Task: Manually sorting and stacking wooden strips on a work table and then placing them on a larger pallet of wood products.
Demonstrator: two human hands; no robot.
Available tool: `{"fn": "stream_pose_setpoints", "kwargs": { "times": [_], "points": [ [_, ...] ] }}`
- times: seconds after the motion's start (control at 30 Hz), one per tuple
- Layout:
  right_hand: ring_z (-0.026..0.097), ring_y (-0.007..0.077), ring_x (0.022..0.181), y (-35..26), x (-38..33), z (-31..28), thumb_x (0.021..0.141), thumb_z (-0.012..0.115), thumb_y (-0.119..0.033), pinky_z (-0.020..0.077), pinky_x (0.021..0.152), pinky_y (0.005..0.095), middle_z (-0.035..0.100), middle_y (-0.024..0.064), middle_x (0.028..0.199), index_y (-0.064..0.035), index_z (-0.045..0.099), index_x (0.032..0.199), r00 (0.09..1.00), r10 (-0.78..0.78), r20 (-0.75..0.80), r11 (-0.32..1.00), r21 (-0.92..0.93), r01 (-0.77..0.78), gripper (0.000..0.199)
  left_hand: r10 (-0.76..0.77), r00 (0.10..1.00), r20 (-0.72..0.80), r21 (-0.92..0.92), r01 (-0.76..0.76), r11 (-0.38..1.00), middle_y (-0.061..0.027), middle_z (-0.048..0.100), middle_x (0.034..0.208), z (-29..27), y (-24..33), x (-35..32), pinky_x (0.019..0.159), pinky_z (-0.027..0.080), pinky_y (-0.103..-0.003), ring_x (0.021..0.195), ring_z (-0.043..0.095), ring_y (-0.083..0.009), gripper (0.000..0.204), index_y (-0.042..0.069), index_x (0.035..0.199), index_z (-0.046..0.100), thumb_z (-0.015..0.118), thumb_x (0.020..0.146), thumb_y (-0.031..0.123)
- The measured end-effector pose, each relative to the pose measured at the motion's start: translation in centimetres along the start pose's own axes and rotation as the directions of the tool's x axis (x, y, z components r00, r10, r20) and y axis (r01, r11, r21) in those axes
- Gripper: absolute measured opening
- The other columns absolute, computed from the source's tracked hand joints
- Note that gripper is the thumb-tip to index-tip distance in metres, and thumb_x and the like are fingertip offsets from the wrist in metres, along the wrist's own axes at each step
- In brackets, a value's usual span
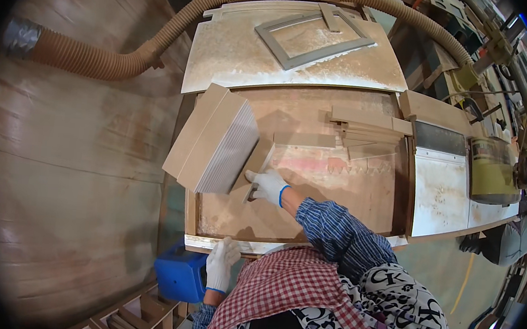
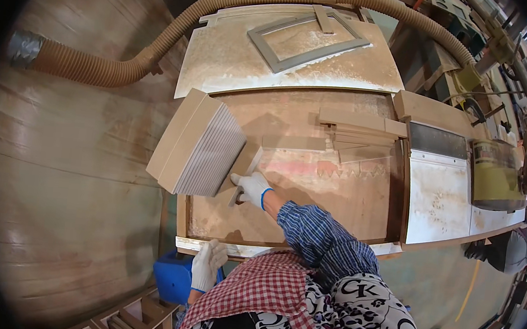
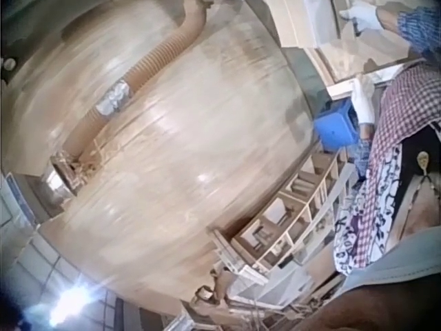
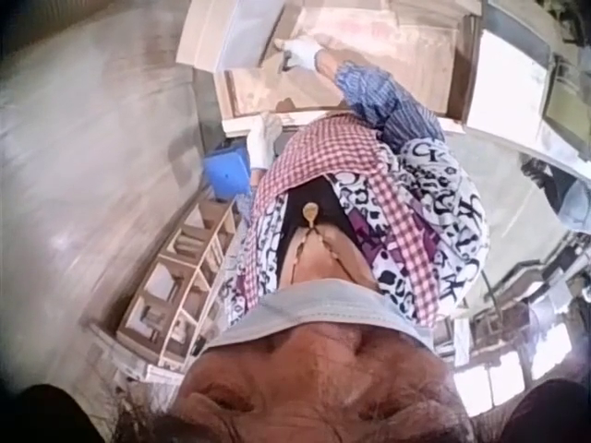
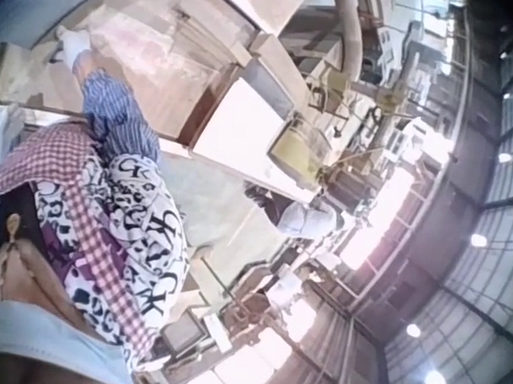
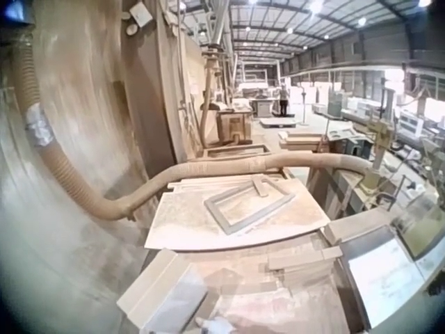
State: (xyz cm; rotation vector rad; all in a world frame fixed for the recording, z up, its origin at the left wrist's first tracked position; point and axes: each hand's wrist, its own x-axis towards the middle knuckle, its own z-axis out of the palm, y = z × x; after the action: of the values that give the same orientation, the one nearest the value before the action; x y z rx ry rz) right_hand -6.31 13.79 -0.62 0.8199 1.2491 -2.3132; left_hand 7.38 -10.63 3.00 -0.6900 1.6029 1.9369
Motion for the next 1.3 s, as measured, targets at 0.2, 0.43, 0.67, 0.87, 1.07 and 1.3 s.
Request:
{"fn": "stream_pose_setpoints", "kwargs": {
  "times": [0.2,0.43,0.67,0.87,1.07,1.3],
  "points": [
    [0.072,0.0273,0.077,-2.4,-0.2,-0.6,0.088,0.067,-0.047,0.0564,0.064,0.0388,0.071,0.0203,0.077,0.0070,0.069,0.097,0.989,-0.118,-0.092,0.738,-0.675,0.025,0.055,-0.006,1.000,0.021,0.014,0.006,1.000,-0.0155,0.063,0.113,2.3,0.8,-0.5,0.088,0.052,-0.035,0.100,0.064,-0.0248,0.049,-0.004,0.128,0.052,0.049,0.103,0.038],
    [0.071,0.0253,0.078,-3.0,-5.0,-6.2,0.095,0.051,-0.059,0.0566,0.069,0.0376,0.071,0.0179,0.085,0.0007,0.064,0.104,0.980,-0.185,-0.074,0.854,-0.505,0.123,0.062,0.008,0.971,0.237,0.262,-0.072,0.962,-0.0106,0.064,0.113,9.4,3.4,1.9,0.087,0.050,-0.031,0.099,0.062,-0.0179,0.043,-0.002,0.125,0.058,0.053,0.101,0.033],
    [0.066,0.0229,0.087,-4.0,-13.5,-21.0,0.094,0.063,-0.045,0.0566,0.075,0.0366,0.066,0.0122,0.099,-0.0024,0.057,0.119,0.836,-0.225,-0.500,0.907,0.206,0.367,0.049,0.416,0.581,0.700,0.471,-0.813,0.343,-0.0197,0.063,0.124,29.0,11.5,8.1,0.100,0.044,-0.037,0.111,0.061,-0.0287,0.050,-0.004,0.127,0.058,0.056,0.097,0.036],
    [0.061,0.0339,0.109,-7.7,-12.2,-29.3,0.092,0.056,-0.057,0.0466,0.095,0.0396,0.064,0.0245,0.113,0.0041,0.049,0.135,0.346,-0.570,-0.745,0.820,-0.487,0.301,0.075,0.000,0.933,0.360,0.376,-0.145,0.915,-0.0128,0.066,0.106,37.7,10.6,20.7,0.092,0.048,-0.035,0.095,0.061,-0.0294,0.056,-0.001,0.110,0.063,0.058,0.093,0.053],
    [0.051,0.0462,0.122,-11.8,-10.7,-31.0,0.093,0.037,-0.070,0.0372,0.105,0.0416,0.056,0.0344,0.126,0.0069,0.051,0.133,0.315,-0.587,-0.746,0.809,-0.558,0.186,0.088,-0.233,0.903,0.362,0.278,0.134,0.951,-0.0135,0.059,0.119,40.9,6.7,21.4,0.090,0.049,-0.049,0.104,0.056,-0.0279,0.060,0.009,0.122,0.056,0.058,0.091,0.061],
    [0.055,0.0426,0.120,-13.9,-10.8,-30.8,0.091,0.041,-0.072,0.0389,0.103,0.0393,0.061,0.0323,0.120,0.0086,0.061,0.120,0.491,-0.464,-0.737,0.870,-0.483,0.097,0.088,-0.192,0.855,0.482,0.261,0.069,0.963,-0.0117,0.053,0.130,41.6,4.8,21.2,0.098,0.042,-0.055,0.119,0.051,-0.0331,0.052,0.010,0.129,0.050,0.062,0.094,0.047]
  ]
}}
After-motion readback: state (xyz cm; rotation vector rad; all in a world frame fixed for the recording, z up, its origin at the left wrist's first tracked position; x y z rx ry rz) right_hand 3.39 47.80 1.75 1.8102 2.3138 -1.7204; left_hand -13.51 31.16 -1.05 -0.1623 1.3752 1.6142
